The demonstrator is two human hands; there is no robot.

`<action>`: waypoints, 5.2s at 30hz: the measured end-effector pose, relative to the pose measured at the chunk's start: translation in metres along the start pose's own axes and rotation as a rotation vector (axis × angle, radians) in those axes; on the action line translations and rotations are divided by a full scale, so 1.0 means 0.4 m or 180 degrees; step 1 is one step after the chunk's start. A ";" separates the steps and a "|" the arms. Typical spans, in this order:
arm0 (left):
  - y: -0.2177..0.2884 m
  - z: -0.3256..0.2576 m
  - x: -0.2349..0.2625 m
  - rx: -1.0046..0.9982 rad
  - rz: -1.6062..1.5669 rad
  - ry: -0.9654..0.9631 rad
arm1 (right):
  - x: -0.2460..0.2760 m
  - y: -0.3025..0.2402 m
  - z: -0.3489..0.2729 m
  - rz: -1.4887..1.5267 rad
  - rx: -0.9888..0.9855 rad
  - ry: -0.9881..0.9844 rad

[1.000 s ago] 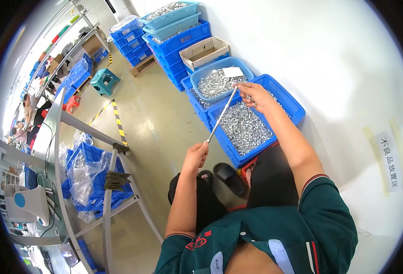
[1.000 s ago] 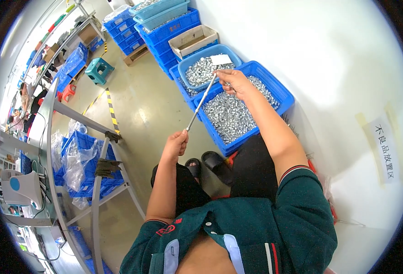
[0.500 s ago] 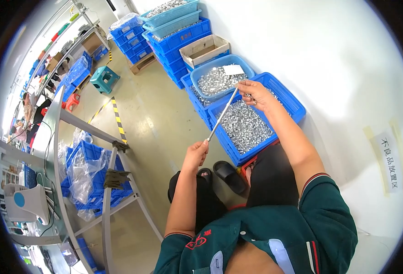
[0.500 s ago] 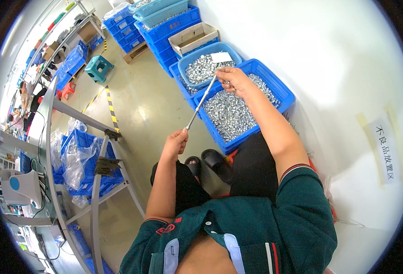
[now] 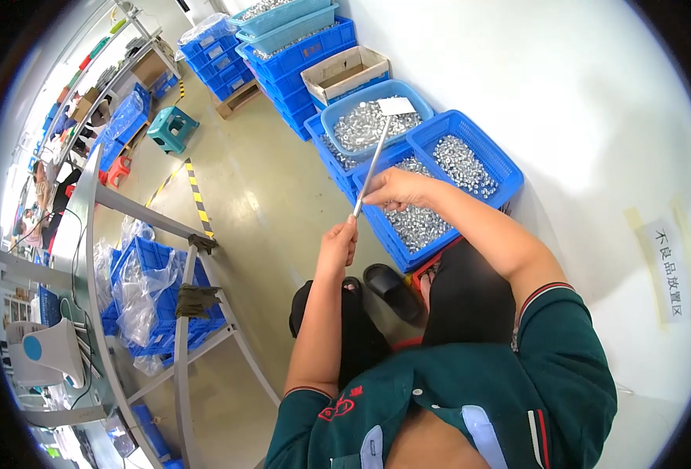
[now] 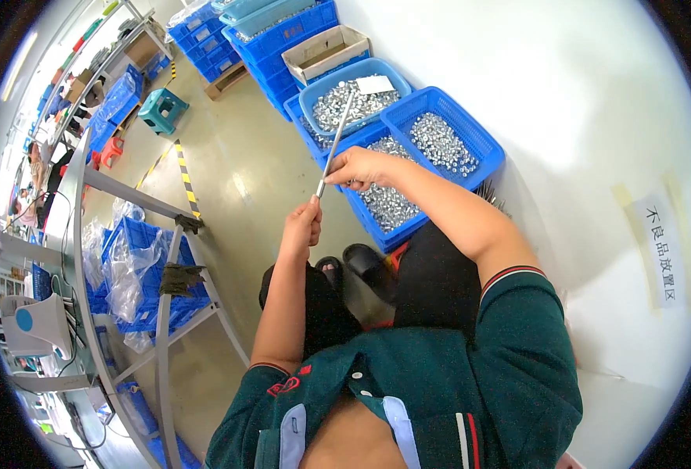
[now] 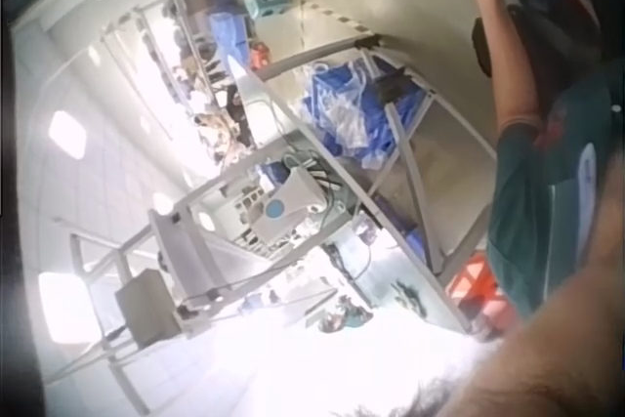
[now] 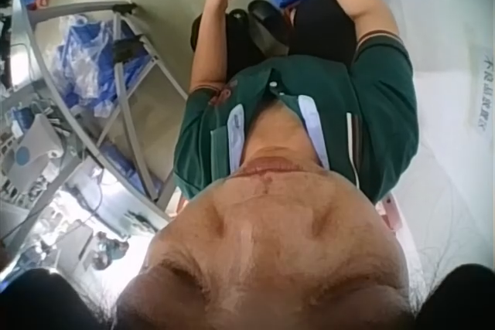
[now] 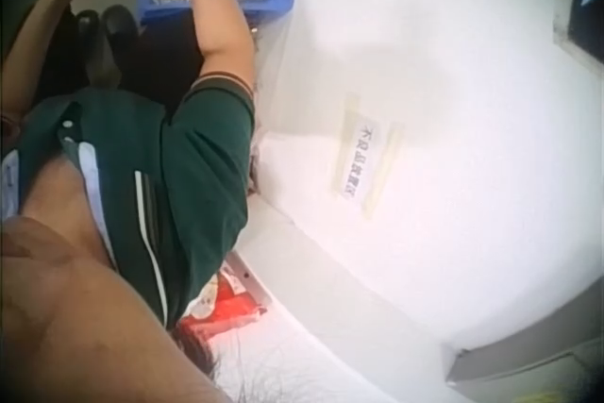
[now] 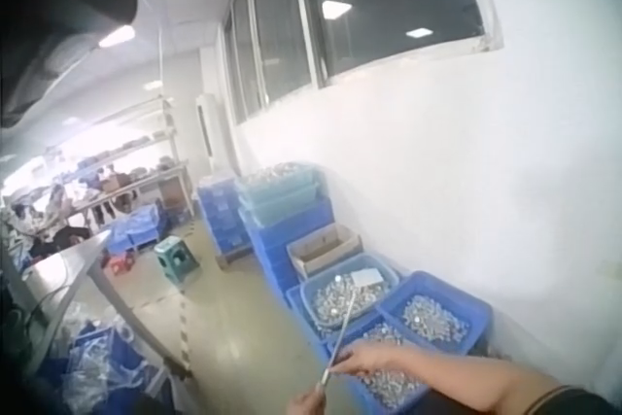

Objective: The user is assembling small metal hardware components onto a long white rod.

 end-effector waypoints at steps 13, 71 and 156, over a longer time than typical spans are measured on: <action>0.013 -0.019 0.051 -0.0135 0.0726 0.0462 | 0.164 0.078 -0.002 0.2588 0.0363 0.0479; 0.001 -0.047 0.056 0.0020 0.0772 0.0150 | 0.181 -0.035 -0.054 0.2389 0.1333 0.0031; 0.012 -0.041 0.044 -0.0042 0.0695 0.0302 | 0.229 0.063 -0.032 0.2648 0.0619 0.0587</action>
Point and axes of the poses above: each hand's wrist, its own z-axis towards the middle knuckle, its own x-axis out of the back of the hand, y = z × x, the point moved 8 cm from there along z, towards the middle knuckle, and after that the axes turned 10 degrees about -y, right-handed, at the moved point
